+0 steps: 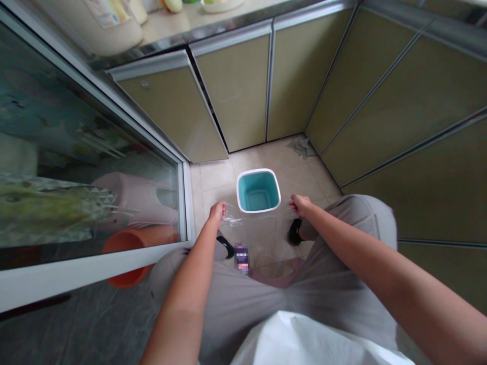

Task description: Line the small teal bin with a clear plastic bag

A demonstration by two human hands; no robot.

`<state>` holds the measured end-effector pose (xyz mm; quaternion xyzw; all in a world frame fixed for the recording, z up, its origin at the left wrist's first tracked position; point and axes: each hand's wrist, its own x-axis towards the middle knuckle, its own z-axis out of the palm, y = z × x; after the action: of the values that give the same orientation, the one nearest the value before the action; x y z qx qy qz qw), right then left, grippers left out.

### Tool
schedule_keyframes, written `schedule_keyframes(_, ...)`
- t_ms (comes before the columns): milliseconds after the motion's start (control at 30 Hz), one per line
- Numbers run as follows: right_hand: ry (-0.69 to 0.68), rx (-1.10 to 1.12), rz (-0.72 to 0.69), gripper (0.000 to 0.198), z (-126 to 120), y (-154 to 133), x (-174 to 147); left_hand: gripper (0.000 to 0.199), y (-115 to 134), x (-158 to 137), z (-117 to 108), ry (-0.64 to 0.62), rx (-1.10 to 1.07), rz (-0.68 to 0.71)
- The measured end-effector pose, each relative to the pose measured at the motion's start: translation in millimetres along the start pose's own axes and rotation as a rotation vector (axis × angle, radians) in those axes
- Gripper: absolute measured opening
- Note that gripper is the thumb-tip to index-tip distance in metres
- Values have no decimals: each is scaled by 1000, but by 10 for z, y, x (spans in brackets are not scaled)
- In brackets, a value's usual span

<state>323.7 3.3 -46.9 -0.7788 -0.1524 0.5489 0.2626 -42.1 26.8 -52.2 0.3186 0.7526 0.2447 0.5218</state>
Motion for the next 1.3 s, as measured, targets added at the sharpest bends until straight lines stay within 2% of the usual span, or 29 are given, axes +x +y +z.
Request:
schedule_keyframes(200, -10, -52, -117, 4, 28, 28, 7, 31, -20, -38, 8, 98, 32, 6)
schedule_keyframes(333, 103, -264, -185, 21, 13, 31, 60, 36, -12, -40, -7, 242, 151, 70)
schedule_keyframes(433, 267, -556, -350, 42, -24, -19, 30, 39, 93, -90, -37, 420, 340, 237)
schedule_keyframes(533, 390, -766, -622, 45, -20, -66, -135, 33, 240, -238, -17, 468, 519, 478)
schedule_keyframes(600, 324, -928, -856, 40, 46, -59, -290, 29, 306, -375, 52, 405, 652, 584)
schedule_keyframes(667, 91, -1119, -1064, 36, 164, -3, -424, 30, 317, -505, 159, 292, 801, 646)
schedule_keyframes(733, -133, -1285, -1149, 32, 299, 93, -493, 35, 268, -598, 278, 144, 956, 692)
schedule_keyframes(800, -217, -1392, -1133, 32, 406, 196, -481, 43, 174, -640, 381, 11, 1092, 710)
schedule_keyframes(900, -193, -1466, -1062, 31, 459, 282, -363, 52, 10, -622, 463, -90, 1220, 675)
schedule_keyframes(1033, -143, -1471, -1010, 33, 411, 248, -222, 51, -119, -558, 467, -109, 1266, 635)
schedule_keyframes(1300, -112, -1424, -995, 34, 407, 166, -176, 45, -130, -532, 487, -98, 1211, 609)
